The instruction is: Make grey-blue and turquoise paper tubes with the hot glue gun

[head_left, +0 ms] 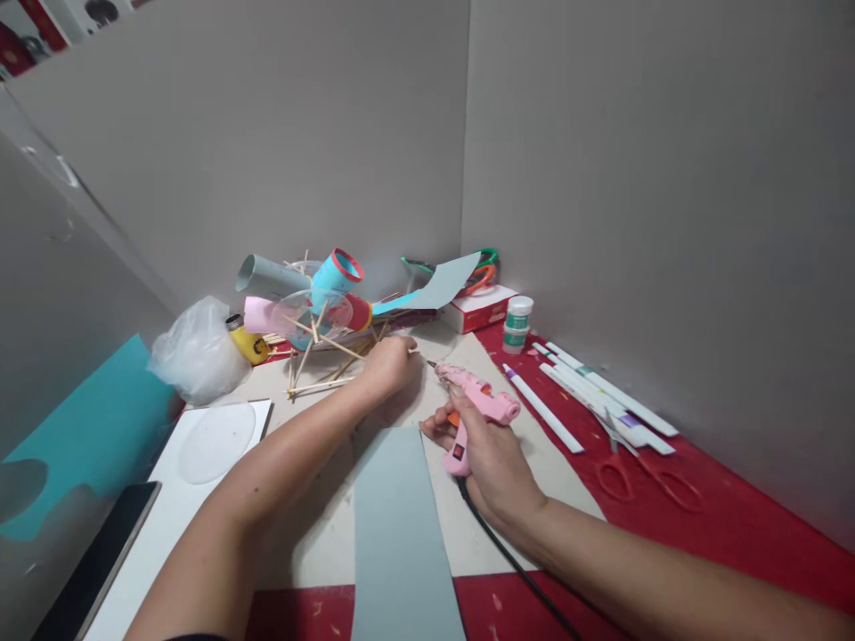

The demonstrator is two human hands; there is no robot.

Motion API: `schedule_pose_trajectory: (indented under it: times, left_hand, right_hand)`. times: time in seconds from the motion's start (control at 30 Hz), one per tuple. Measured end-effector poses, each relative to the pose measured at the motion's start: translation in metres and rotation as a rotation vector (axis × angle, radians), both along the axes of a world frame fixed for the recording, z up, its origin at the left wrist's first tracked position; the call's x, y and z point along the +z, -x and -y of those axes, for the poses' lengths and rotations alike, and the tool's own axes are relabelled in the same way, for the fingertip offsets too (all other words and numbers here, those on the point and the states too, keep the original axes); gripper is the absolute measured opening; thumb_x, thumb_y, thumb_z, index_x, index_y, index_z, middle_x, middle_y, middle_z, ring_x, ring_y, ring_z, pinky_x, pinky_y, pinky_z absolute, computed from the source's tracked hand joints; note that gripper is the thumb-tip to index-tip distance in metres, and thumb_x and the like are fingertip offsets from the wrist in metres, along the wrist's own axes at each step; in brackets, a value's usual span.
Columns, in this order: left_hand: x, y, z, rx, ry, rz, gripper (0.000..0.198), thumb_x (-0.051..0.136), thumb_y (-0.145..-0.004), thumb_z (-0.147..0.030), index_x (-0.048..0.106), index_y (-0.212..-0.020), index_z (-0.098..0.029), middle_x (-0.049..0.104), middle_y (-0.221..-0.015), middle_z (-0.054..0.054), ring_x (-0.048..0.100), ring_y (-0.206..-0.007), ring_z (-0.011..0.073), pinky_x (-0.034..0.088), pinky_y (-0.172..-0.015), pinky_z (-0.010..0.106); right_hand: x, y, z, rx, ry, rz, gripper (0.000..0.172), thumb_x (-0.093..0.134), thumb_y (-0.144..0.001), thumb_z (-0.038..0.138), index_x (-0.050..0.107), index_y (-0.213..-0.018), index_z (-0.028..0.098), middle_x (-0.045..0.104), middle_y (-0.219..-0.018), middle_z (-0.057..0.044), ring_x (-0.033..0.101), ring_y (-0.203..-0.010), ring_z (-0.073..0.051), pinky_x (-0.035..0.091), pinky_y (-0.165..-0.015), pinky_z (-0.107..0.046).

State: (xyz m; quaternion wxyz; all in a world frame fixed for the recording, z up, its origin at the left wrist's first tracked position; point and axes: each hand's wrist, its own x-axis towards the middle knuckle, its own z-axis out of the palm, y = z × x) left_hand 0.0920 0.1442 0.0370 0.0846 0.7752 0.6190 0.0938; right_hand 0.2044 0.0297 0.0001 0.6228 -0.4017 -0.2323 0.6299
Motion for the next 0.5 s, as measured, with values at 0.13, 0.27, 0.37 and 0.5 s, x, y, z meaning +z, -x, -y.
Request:
schedule_pose_trajectory:
  times: [0.13, 0.27, 0.37, 0.5]
  left_hand:
    - [-0.011, -0.010, -0.022, 0.009, 0.005, -0.059, 0.022, 0.055, -0.092, -0.028, 0.066, -0.104, -0.013, 0.068, -0.106, 0.012, 0.063, -0.097, 0.0223, 0.049, -0.087, 0.038]
    - [-0.018, -0.011, -0.032, 0.015, 0.036, -0.102, 0.029, 0.057, -0.093, -0.034, 0.061, -0.113, -0.015, 0.063, -0.113, 0.009, 0.063, -0.098, 0.0204, 0.053, -0.086, 0.042]
    - [-0.020, -0.011, -0.033, 0.015, 0.049, -0.119, 0.030, 0.057, -0.093, -0.033, 0.059, -0.116, -0.015, 0.062, -0.117, 0.010, 0.062, -0.100, 0.0212, 0.053, -0.086, 0.042]
    - [-0.021, -0.013, -0.032, 0.011, 0.053, -0.138, 0.031, 0.057, -0.093, -0.033, 0.058, -0.118, -0.015, 0.061, -0.119, 0.010, 0.062, -0.101, 0.0217, 0.053, -0.086, 0.043]
  right_hand:
    - [0.000, -0.003, -0.009, -0.073, -0.005, -0.028, 0.035, 0.075, -0.071, 0.051, 0.058, -0.073, 0.021, 0.059, -0.062, 0.001, 0.063, -0.062, -0.018, 0.054, -0.056, -0.030]
    - [0.000, -0.005, -0.016, -0.106, -0.014, -0.058, 0.035, 0.079, -0.067, 0.047, 0.057, -0.074, 0.022, 0.057, -0.062, 0.004, 0.060, -0.060, -0.015, 0.055, -0.058, -0.030]
    - [0.002, -0.005, -0.017, -0.107, -0.013, -0.079, 0.034, 0.081, -0.065, 0.044, 0.057, -0.072, 0.022, 0.056, -0.060, 0.005, 0.058, -0.058, -0.014, 0.055, -0.058, -0.029]
    - [0.004, -0.005, -0.017, -0.100, -0.008, -0.076, 0.032, 0.080, -0.066, 0.044, 0.058, -0.071, 0.021, 0.056, -0.060, 0.004, 0.057, -0.057, -0.014, 0.054, -0.055, -0.028]
